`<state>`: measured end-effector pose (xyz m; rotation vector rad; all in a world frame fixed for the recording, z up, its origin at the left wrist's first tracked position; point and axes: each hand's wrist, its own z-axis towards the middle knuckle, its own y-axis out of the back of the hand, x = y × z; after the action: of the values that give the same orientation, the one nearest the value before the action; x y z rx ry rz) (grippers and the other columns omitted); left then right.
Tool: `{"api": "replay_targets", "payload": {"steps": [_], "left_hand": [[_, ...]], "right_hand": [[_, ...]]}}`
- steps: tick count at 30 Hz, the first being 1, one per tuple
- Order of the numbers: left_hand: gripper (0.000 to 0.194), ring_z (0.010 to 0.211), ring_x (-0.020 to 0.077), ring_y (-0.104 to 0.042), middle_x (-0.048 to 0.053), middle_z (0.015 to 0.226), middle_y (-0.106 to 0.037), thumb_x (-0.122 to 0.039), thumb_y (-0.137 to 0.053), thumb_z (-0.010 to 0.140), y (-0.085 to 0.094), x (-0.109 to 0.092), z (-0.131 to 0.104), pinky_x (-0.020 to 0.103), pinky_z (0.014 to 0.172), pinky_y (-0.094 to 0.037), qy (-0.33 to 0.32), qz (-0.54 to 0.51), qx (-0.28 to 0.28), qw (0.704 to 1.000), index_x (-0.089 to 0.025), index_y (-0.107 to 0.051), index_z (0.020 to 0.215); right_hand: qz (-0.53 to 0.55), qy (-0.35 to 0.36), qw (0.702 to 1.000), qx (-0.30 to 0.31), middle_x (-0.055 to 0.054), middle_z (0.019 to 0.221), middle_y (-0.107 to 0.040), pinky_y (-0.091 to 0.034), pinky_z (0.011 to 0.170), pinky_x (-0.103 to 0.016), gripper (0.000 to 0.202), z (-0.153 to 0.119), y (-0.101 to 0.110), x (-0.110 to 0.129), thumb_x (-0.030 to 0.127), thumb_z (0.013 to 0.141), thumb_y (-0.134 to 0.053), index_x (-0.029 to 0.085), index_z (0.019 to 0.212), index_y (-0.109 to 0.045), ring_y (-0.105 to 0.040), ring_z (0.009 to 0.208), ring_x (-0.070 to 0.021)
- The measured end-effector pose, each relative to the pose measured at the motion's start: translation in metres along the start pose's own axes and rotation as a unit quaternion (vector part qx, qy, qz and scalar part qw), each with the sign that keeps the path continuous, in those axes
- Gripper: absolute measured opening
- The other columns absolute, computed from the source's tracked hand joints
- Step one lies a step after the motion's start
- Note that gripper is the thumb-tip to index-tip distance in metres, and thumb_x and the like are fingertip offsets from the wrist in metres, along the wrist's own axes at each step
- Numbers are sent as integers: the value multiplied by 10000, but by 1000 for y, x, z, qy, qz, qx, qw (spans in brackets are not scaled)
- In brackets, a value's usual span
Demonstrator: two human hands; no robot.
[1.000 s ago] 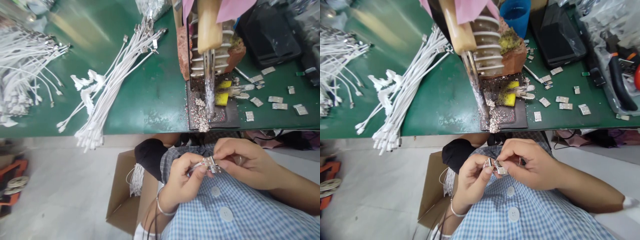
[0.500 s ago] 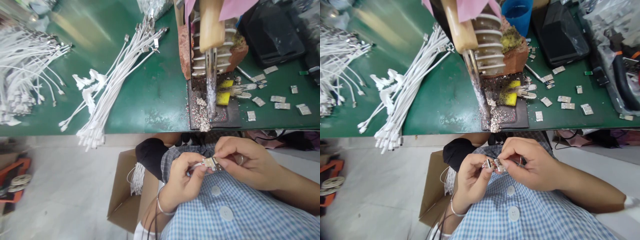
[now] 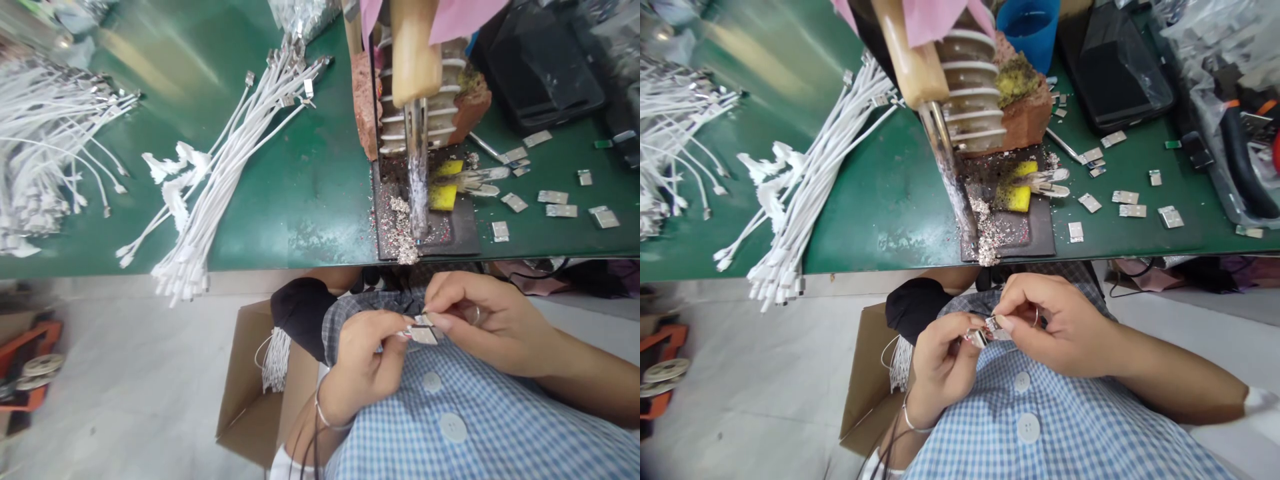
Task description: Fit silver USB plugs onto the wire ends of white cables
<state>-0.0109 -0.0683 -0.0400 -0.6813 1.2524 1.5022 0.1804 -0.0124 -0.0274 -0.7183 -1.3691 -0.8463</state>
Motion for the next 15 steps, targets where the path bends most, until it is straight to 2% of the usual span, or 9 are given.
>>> {"api": "replay_targets", "payload": {"steps": [3, 7, 12, 15], "left_hand": [[200, 613, 124, -658, 52, 860, -724, -169, -592, 921, -2, 0, -3, 213, 564, -517, 46, -43, -22, 998, -191, -577, 1119], [126, 669, 139, -686, 42, 827, -752, -145, -582, 923, -2, 2, -5, 230, 624, -529, 49, -73, 1, 996, -187, -615, 1037], [95, 694, 147, -697, 46, 824, -751, -163, -601, 925, -3, 4, -9, 250, 645, -536, 100, -112, -15, 989, -190, -611, 1015], [67, 713, 154, -700, 54, 822, -749, -176, -603, 928, -4, 5, -11, 261, 660, -541, 109, -120, -19, 986, -186, -613, 994]], "right_hand": [[7, -1, 1000, -3, 1, 742, -604, -468, 533, -215, 111, -1, 0, 0, 111, 891, -565, 216, 906, -599, -581, 604, -104], [15, -13, 1000, 0, -4, 738, -604, -467, 529, -220, 88, -1, 0, 0, 132, 900, -561, 211, 892, -599, -581, 600, -107], [24, -20, 999, 4, -10, 734, -612, -466, 525, -223, 93, -1, -1, -2, 129, 898, -559, 204, 870, -607, -580, 595, -111], [25, -20, 999, 5, -6, 740, -611, -467, 528, -222, 97, -1, -1, -2, 128, 901, -553, 208, 880, -605, -585, 600, -111]]}}
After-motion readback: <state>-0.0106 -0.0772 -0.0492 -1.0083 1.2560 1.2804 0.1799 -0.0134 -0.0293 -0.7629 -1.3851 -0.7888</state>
